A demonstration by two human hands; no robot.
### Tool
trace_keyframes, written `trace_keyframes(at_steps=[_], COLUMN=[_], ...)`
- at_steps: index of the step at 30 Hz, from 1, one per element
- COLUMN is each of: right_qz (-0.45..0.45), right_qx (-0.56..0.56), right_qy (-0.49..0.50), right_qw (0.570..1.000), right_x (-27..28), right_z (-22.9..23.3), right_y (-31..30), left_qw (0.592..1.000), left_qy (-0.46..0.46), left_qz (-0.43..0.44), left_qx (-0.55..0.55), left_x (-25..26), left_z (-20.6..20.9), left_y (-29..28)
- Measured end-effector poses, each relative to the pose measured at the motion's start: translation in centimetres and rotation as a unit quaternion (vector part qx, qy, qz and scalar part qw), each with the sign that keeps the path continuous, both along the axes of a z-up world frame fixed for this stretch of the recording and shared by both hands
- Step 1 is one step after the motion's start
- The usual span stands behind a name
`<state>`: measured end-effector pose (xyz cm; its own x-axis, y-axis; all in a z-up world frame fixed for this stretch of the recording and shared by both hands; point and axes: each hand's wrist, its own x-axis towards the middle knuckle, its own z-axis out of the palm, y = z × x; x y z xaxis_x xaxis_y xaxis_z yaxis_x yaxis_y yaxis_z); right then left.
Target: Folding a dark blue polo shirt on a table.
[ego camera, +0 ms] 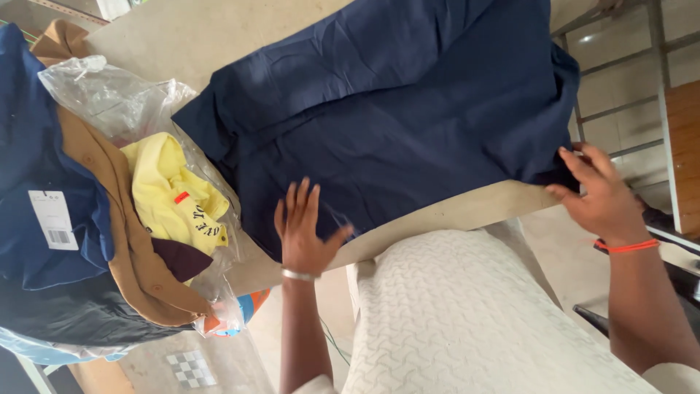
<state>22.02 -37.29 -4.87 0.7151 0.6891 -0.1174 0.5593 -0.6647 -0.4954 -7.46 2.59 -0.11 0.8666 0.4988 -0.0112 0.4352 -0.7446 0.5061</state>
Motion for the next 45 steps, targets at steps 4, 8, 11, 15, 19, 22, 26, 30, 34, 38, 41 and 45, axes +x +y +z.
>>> trace_keyframes(at_steps=[4, 8, 11, 15, 19, 22, 26, 30, 34, 38, 41, 45], right_qz=[-0.014, 0.057, 0.074, 0.119, 0.160, 0.145, 0.129, 0.152, 0.083, 0.105, 0.106, 0.087], right_qx=[0.021, 0.015, 0.007, -0.022, -0.130, -0.102, -0.085, -0.108, -0.102, -0.044, -0.005, -0.012], right_qy=[-0.077, -0.312, -0.306, -0.295, -0.208, -0.162, -0.106, -0.144, -0.145, -0.104, -0.067, -0.049], right_qw=[0.997, 0.948, 0.949, 0.948, 0.956, 0.971, 0.982, 0.972, 0.981, 0.988, 0.992, 0.995], right_x=[-0.1, 0.3, 1.3, 0.6, 0.5, 0.1, -0.2, -1.2, -0.2, 0.1, 0.9, 1.5], right_z=[-0.3, -1.8, -4.4, 3.9, 4.8, 6.3, 7.4, 5.6, 2.8, 2.5, 2.4, 3.0], right_y=[-0.6, -1.2, -3.5, 1.8, 1.0, 2.3, 3.6, 1.2, -1.5, -3.0, -2.8, -1.7], left_qw=[0.980, 0.973, 0.978, 0.982, 0.979, 0.978, 0.977, 0.974, 0.971, 0.970, 0.970, 0.971], left_qy=[0.200, 0.224, 0.206, 0.187, 0.197, 0.206, 0.214, 0.224, 0.238, 0.243, 0.242, 0.239], left_qz=[0.018, 0.008, 0.000, -0.009, -0.024, -0.020, -0.013, -0.011, -0.009, -0.011, -0.015, -0.022], left_qx=[0.008, 0.044, 0.042, 0.036, 0.036, 0.030, 0.008, -0.005, -0.003, 0.011, 0.017, 0.024], left_x=[-5.4, -8.5, -10.0, -11.0, -11.1, -11.0, -11.3, -11.3, -10.8, -11.7, -11.0, -10.7], left_z=[-1.7, -4.4, -4.8, -4.3, -3.1, -1.9, -1.6, -1.0, -1.3, -1.3, -0.7, 0.3], left_y=[-3.0, -3.4, -2.6, -1.8, -1.3, -1.1, -0.8, -0.9, -0.6, -0.9, -0.6, -0.5])
